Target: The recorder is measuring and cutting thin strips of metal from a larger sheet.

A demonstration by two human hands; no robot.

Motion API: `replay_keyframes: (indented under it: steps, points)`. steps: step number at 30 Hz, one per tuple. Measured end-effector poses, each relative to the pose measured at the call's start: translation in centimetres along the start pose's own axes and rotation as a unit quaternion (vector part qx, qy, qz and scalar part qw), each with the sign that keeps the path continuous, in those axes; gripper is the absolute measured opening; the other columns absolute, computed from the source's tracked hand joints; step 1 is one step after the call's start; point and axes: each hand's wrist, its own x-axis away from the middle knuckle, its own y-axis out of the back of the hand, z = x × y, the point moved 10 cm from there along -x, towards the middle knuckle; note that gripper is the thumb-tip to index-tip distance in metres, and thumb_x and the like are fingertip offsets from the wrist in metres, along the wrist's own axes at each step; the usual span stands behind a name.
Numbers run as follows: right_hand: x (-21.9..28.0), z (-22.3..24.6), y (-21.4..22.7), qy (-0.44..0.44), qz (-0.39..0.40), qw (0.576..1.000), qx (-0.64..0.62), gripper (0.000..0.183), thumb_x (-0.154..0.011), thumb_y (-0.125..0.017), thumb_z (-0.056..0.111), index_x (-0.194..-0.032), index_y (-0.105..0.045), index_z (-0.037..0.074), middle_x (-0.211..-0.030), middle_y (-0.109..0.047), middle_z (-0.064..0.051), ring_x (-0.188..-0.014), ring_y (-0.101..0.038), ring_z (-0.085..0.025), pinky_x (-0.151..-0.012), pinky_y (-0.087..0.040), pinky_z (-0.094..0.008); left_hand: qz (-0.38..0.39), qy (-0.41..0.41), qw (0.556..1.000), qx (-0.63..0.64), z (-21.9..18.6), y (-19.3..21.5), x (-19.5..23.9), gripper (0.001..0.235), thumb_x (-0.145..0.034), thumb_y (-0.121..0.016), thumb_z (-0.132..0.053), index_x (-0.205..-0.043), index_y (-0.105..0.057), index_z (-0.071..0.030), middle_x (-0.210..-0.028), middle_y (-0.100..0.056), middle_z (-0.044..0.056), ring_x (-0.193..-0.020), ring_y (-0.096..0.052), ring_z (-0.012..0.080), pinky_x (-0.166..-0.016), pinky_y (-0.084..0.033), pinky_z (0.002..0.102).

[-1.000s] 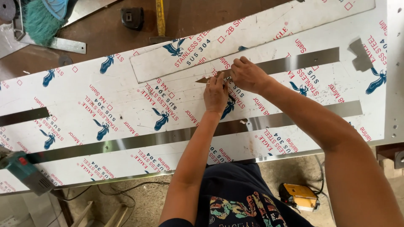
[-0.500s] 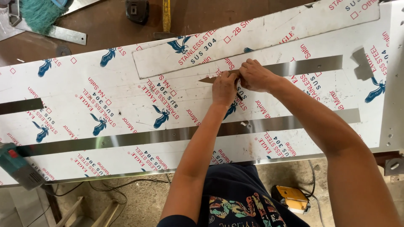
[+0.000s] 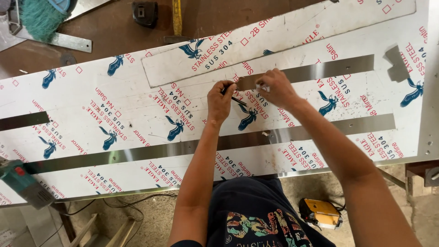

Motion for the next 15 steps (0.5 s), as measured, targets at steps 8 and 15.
replay_keyframes:
  steps: [8, 15]
  points:
    - [-1.9, 8.3, -0.5, 0.046, -0.145, 0.988, -0.003, 0.023, -0.079, -0.087, 0.023, -0.094, -0.073, 0.011, -0.098, -0.069, -0.007, -0.103, -0.059, -0.028, -0.093, -0.044, -0.045, -0.004, -0.05, 0.999, -0.012, -5.7, 2.8, 1.1, 0.017, -0.101, -0.07, -0.017, -0.104, -0.07, -0.001, -0.084, -0.069, 0.001, -0.074, -0.056, 0.0066, -0.067, -0.048, 0.021]
    - [-3.7, 3.3, -1.5, -0.098, -0.183, 0.978, -0.007, 0.009, -0.097, -0.081, 0.019, -0.095, -0.076, 0.012, -0.095, -0.073, -0.006, -0.095, -0.063, -0.025, -0.088, -0.05, -0.04, -0.053, -0.031, 0.998, 0.01, -4.6, 10.1, 0.9, 0.015, -0.101, -0.069, -0.013, -0.108, -0.068, 0.0, -0.085, -0.067, 0.001, -0.072, -0.055, 0.0077, -0.065, -0.048, 0.022]
